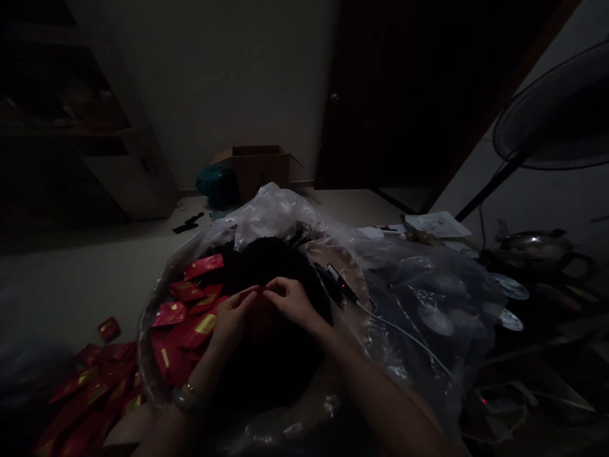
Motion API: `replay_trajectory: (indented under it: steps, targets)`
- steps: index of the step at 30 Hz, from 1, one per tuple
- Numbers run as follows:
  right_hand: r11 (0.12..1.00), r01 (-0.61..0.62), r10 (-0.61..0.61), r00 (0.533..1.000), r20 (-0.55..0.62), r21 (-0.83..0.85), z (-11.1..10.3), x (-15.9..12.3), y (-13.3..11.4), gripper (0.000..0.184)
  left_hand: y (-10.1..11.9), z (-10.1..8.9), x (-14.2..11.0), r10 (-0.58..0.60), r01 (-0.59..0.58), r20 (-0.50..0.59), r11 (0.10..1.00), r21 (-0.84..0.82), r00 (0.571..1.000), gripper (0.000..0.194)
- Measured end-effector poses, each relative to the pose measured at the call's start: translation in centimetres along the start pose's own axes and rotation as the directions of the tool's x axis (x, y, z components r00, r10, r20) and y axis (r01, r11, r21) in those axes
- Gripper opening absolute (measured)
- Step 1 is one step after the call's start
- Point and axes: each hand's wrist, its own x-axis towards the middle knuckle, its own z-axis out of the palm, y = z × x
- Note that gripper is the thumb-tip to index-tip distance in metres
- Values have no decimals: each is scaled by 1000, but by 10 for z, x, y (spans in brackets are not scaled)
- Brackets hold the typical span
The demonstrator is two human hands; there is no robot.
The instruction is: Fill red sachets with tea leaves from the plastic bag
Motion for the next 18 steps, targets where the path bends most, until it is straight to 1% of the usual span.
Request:
replay_trajectory:
  steps: [3, 6, 10, 12, 14, 15, 17, 18]
  targets:
    - [997, 46, -49, 997, -60, -56, 2, -2, 1, 9, -1, -1, 1, 16, -17, 29, 999, 42, 999, 42]
    - [986, 122, -136, 982, -133, -111, 4, -5, 1, 10, 0, 0, 0, 55, -62, 64, 991, 115, 996, 43]
    - [963, 242, -264, 934, -240, -117, 5, -8, 1, 10, -3, 3, -2, 148, -178, 134, 950, 255, 980, 42]
    - [938, 323, -345, 905, -250, -127, 5, -9, 2, 8, -6, 2, -1, 170, -212, 156, 925, 317, 973, 36]
    - [893, 425, -448, 869, -209, -148, 4, -9, 2, 6, -10, -1, 1, 183, -229, 157, 905, 360, 970, 29]
    - [861, 481, -505, 847, -168, -163, 2, -10, 2, 10, -11, -3, 2, 188, -234, 156, 896, 378, 970, 26]
    - [793, 572, -594, 803, -58, -210, -1, -10, 1, 19, -11, -7, 4, 200, -250, 161, 877, 411, 967, 21]
    - [762, 600, -618, 786, 4, -243, -3, -10, -1, 23, -11, -8, 4, 208, -264, 174, 868, 420, 962, 18]
